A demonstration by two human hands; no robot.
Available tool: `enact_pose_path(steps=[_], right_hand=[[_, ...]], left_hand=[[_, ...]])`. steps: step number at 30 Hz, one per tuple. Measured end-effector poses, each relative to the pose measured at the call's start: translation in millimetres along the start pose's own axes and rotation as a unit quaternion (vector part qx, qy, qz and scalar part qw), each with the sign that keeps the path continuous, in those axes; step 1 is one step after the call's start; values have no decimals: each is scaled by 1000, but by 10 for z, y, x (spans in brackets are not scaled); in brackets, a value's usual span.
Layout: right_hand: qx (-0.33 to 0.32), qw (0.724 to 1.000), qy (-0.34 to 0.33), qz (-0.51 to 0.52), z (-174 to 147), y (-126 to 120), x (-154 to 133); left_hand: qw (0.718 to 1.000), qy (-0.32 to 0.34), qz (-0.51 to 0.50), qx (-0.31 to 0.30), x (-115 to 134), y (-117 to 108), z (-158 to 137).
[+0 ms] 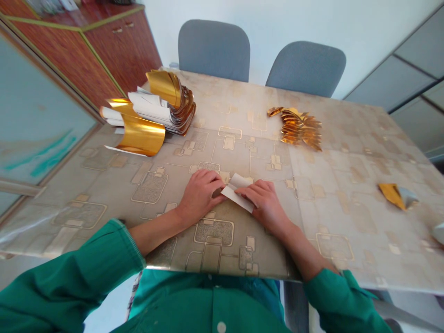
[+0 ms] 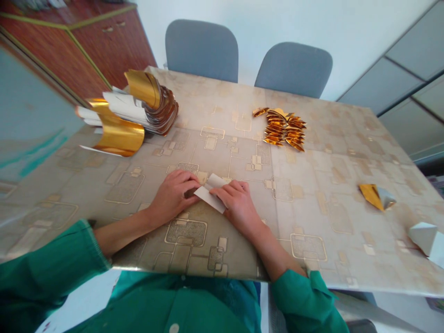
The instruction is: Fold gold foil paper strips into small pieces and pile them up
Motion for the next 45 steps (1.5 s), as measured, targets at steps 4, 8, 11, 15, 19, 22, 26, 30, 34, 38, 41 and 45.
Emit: enact_pose_path(steps=[4,8,11,15,19,22,26,30,34,38,41,45], right_hand=[[-19,999,-16,-36,-1,-45,-76],[-44,997,-43,-49,-15,-81,-95],[-61,996,-61,-38,-43,-97,-77],[-85,993,-78,-19,-74,-105,-49],[-107,991,-80,-14,-80,-117,-41],[-122,989,-78,1,-82,-150,-27],[-133,986,-86,48,-91,-204,-4],[-127,989,-72,32,-91,-196,-23],[-108,992,-62,-37,-91,-175,-33],[-79,992,-83,-57,-119,-232,31],[-77,991,-91,-60,-142,-296,83],[-95,990,-94,-54,-154,-360,112]], left_hand=[[1000,-6,-5,0,-16,3,0],[1000,-18,-11,0,-14,-1,2],[1000,-16,-15,5,-20,9,6],[1000,9,-25,9,-64,11,2],[997,55,-33,52,-91,-51,-17],[985,167,-5,47,-42,-63,-35],[969,238,69,-4,-3,20,-62],[968,221,114,-26,-17,74,-91],[970,196,143,-27,-24,44,-107],[968,187,163,-26,-2,-1,-101],[969,177,169,-27,34,-20,-98],[974,155,164,-20,93,-39,-105]])
Point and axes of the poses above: each hand's wrist, its own z-axis towards the middle knuckle, its own y-axis out of the palm, x = y × z, the point moved 2 cm from there along z, towards the middle knuckle, and after that the axes turned 6 degrees about -x, right-handed, at the moved point
